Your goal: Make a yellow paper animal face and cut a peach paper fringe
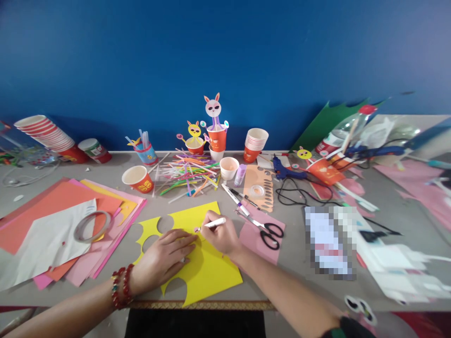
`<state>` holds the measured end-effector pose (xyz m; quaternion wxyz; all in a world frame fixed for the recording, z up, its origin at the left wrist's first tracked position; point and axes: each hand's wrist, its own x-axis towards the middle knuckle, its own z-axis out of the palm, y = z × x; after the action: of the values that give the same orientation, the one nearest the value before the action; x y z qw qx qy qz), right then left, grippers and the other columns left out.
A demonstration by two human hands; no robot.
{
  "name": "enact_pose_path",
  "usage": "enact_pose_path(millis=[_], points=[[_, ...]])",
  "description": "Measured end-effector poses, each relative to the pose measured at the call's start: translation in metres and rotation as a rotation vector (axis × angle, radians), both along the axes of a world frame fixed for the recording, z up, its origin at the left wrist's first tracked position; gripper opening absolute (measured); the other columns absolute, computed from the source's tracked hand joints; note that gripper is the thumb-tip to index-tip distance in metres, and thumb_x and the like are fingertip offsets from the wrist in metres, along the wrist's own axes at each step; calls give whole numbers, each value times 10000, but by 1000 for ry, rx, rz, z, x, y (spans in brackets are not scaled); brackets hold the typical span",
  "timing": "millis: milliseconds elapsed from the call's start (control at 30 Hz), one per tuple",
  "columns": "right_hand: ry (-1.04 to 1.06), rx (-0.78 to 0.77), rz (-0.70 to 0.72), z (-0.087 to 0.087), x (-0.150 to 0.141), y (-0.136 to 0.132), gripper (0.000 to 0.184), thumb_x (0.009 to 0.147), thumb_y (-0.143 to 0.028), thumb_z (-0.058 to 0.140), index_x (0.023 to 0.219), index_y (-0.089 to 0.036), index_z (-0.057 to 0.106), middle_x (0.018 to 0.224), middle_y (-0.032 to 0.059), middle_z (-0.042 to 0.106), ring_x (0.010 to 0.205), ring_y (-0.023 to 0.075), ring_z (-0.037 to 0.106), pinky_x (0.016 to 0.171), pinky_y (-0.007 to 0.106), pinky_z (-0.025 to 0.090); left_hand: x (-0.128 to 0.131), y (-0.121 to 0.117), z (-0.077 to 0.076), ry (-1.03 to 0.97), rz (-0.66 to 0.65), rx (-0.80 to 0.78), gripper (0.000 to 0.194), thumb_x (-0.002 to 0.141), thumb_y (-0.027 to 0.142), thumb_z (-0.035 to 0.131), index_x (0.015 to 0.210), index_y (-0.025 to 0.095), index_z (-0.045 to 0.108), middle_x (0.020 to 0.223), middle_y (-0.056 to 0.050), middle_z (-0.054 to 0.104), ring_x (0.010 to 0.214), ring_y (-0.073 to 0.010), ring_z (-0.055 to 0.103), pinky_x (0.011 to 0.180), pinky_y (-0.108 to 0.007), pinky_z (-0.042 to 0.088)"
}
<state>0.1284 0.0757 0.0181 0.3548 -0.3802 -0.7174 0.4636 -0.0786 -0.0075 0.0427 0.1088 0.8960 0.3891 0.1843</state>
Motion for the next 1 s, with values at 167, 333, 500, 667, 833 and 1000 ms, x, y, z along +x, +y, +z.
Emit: enact_pose_path(millis=[167,333,500,667,833,1000], points=[[36,-19,-1,0,0,0,180,832,-182,535,677,-222,455,593,-58,449,532,115,441,513,219,365,0,0,0,18,1,-5,279,945,207,475,1190,169,605,1284,-104,629,1176,-253,527,1025,-456,448],[-16,9,-12,0,0,0,180,818,-181,549,669,-221,456,594,-54,481,538,118,463,507,219,348,1,0,0,-1,12,2,279,952,217,464,1188,182,608,1272,-104,635,1171,-248,534,1019,-456,457],[19,-13,-12,0,0,0,175,820,-181,534,675,-224,447,582,-56,460,517,115,435,495,216,349,0,0,0,-1,5,0,289,944,204,469,1199,180,603,1278,-106,632,1171,-253,534,1014,-461,460],[-6,-5,-4,-1,1,0,179,821,-177,538,675,-224,445,586,-56,453,531,117,436,507,219,349,1,0,0,10,1,-2,277,943,203,474,1185,174,606,1275,-104,633,1175,-254,530,1019,-458,454],[4,10,-5,-1,1,0,184,821,-167,533,674,-223,437,585,-60,436,527,113,423,502,220,338,1,1,1,9,-3,5,284,939,196,476,1189,169,607,1266,-106,638,1168,-256,533,1008,-458,460],[-1,5,-5,-2,1,0,177,830,-167,524,686,-223,438,593,-59,440,537,116,437,511,224,340,1,1,1,14,2,5,279,941,206,480,1187,176,608,1261,-103,640,1168,-256,531,1015,-456,453]])
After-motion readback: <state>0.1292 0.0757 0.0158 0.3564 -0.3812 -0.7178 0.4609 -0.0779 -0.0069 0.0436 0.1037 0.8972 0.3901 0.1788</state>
